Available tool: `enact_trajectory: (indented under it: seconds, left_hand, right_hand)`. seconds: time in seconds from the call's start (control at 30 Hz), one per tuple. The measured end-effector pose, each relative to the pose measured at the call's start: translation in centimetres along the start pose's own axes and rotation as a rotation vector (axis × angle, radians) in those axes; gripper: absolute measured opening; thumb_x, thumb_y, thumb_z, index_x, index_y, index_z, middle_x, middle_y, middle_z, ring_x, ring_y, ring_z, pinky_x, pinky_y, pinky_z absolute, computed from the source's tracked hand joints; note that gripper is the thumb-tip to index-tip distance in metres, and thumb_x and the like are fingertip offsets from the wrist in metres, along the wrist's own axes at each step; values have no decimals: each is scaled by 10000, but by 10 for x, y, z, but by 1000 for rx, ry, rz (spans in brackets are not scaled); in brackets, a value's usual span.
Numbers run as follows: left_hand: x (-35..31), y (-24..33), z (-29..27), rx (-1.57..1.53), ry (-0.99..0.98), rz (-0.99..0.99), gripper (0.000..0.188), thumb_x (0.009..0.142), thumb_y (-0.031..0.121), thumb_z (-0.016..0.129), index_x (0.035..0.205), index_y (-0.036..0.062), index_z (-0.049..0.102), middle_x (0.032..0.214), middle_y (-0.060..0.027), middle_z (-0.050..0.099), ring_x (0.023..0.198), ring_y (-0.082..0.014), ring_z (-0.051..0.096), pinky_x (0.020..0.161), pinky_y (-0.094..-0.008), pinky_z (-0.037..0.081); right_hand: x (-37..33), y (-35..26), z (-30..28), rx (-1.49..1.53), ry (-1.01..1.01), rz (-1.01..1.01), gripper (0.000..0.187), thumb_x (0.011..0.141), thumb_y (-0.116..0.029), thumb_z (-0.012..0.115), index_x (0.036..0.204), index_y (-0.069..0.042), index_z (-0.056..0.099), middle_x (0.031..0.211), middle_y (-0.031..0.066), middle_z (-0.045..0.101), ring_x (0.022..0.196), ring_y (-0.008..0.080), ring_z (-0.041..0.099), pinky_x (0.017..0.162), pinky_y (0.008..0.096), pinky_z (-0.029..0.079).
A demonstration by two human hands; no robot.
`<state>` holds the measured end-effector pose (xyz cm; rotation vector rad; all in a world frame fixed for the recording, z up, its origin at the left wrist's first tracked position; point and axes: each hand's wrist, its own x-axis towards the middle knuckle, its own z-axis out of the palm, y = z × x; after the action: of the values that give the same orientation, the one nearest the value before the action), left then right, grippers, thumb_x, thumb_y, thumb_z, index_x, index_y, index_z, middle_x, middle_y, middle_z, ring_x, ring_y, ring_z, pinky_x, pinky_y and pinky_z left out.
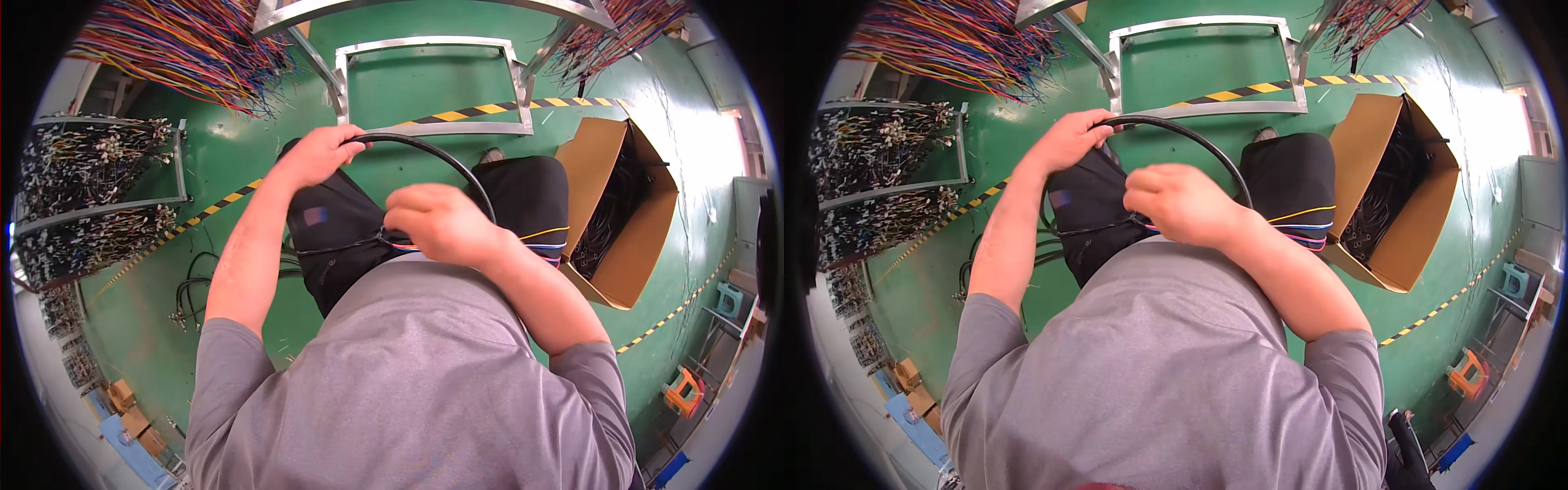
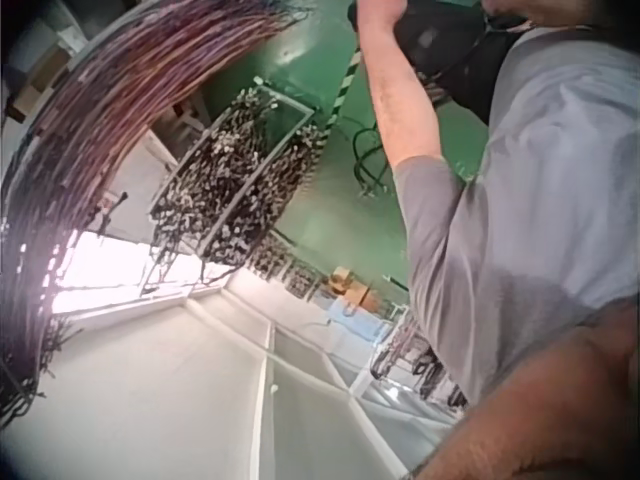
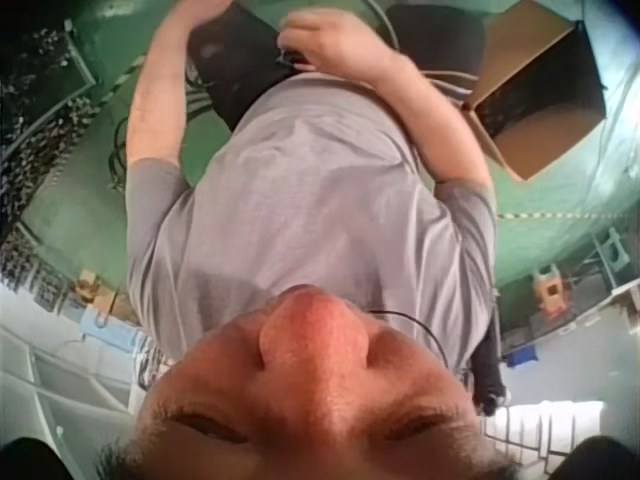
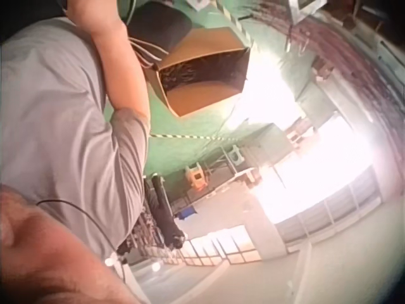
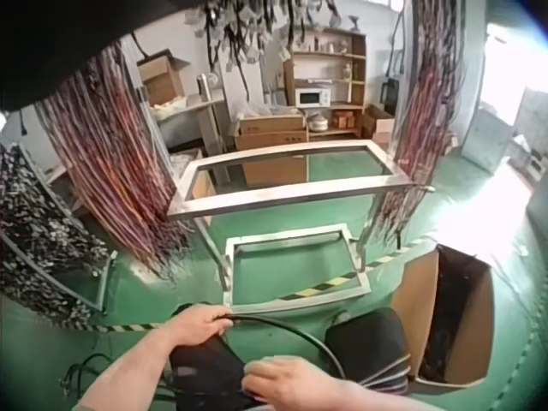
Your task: Assemble multi-colored wires into a protective sleeve to create wire harnesses.
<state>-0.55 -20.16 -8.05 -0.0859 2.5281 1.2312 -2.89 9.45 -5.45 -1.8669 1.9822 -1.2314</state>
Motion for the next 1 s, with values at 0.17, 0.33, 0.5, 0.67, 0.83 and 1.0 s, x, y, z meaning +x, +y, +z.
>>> enact_trajectory:
  seconds: [0.17, 0.33, 0.5, 0.67, 0.83, 1.0]
  left_hand:
    - [-18, 34, -36, -162, -187, -112, 247, 1077, 151, 614, 1271, 60, 735, 804, 53, 586, 714, -43, 506, 646, -227, 424]
    - [-44, 27, -7, -142, -173, -100, 262, 1049, 145, 647, 1284, 58, 720, 817, 20, 619, 733, -72, 564, 680, -269, 494]
    - [-60, -15, 19, -104, -45, -203, 265, 1033, 124, 661, 1277, 33, 708, 932, -31, 685, 816, -122, 641, 777, -297, 547]
    - [-56, -35, 46, 254, -24, -104, 444, 993, 167, 738, 1410, 43, 646, 1288, -154, 719, 1201, -321, 687, 1066, -408, 528]
    - [-41, -5, 65, 401, -2, 74, 612, 923, 170, 801, 1489, 75, 588, 1512, -159, 604, 1497, -340, 485, 1261, -435, 397]
    - [-11, 49, 100, 272, -168, 449, 515, 894, 149, 816, 1376, 63, 657, 1428, -160, 652, 1410, -346, 559, 1206, -452, 442]
  right_hand:
    - [-21, 35, 65, -197, -354, 613, 414, 811, -8, 667, 1223, -14, 713, 1327, 212, 651, 1235, 388, 663, 1065, 458, 539]
    - [-17, 33, 57, -292, -138, 261, 452, 860, -8, 623, 1306, 23, 691, 1540, 267, 538, 1504, 412, 474, 1201, 497, 418]
    - [-104, -7, -25, 90, 146, 607, 444, 798, 80, 663, 1211, -58, 745, 1236, 129, 742, 1244, 373, 669, 1058, 483, 539]
    - [-173, -34, -52, -283, 99, 787, 557, 794, 33, 695, 1340, -74, 681, 1278, 143, 701, 1328, 361, 598, 1165, 499, 468]
    - [-188, -25, -37, -457, 0, 749, 365, 851, -44, 746, 1214, -76, 722, 1126, 134, 673, 1255, 353, 606, 1112, 509, 485]
    - [-182, -15, -60, -305, -71, 778, 151, 908, -58, 717, 1058, -49, 707, 983, 103, 661, 1052, 341, 651, 919, 485, 524]
